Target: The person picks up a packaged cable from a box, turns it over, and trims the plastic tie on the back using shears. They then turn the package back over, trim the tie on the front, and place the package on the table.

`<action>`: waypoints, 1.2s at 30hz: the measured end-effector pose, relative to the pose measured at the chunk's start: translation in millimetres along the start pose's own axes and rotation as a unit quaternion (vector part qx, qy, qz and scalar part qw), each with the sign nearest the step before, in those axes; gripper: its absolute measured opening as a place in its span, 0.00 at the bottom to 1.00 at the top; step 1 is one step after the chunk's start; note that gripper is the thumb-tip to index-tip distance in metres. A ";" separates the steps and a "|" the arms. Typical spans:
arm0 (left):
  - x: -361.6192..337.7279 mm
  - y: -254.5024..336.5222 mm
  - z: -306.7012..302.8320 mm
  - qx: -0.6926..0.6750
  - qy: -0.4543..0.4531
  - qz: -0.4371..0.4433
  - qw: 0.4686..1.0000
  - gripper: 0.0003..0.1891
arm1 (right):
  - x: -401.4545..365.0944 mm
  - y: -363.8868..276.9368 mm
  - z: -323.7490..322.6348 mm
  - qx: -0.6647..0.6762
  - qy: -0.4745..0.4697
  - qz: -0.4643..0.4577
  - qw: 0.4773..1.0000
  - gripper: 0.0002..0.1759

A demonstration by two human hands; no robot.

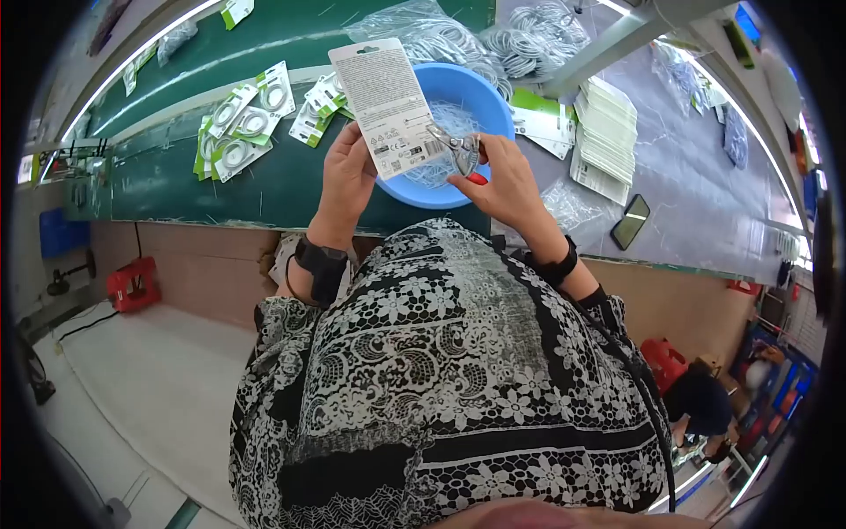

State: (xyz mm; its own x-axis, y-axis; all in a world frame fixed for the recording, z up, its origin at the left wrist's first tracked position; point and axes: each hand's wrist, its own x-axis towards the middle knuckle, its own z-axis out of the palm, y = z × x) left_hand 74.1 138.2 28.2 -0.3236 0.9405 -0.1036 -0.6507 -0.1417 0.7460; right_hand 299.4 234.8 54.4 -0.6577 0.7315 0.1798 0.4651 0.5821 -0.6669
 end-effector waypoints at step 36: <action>198.2 7.6 -200.7 0.836 0.002 -0.090 0.542 0.51 | -3.0 -6.8 6.1 0.014 -0.085 0.244 0.966 0.29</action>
State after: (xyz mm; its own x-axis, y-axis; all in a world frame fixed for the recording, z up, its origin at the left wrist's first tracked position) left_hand -132.9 261.5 -118.7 -0.3615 0.8914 -0.2732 0.8578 0.4328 0.2772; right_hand 294.6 226.5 54.0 -0.4524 0.8464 -0.2811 0.7302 0.1705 -0.6616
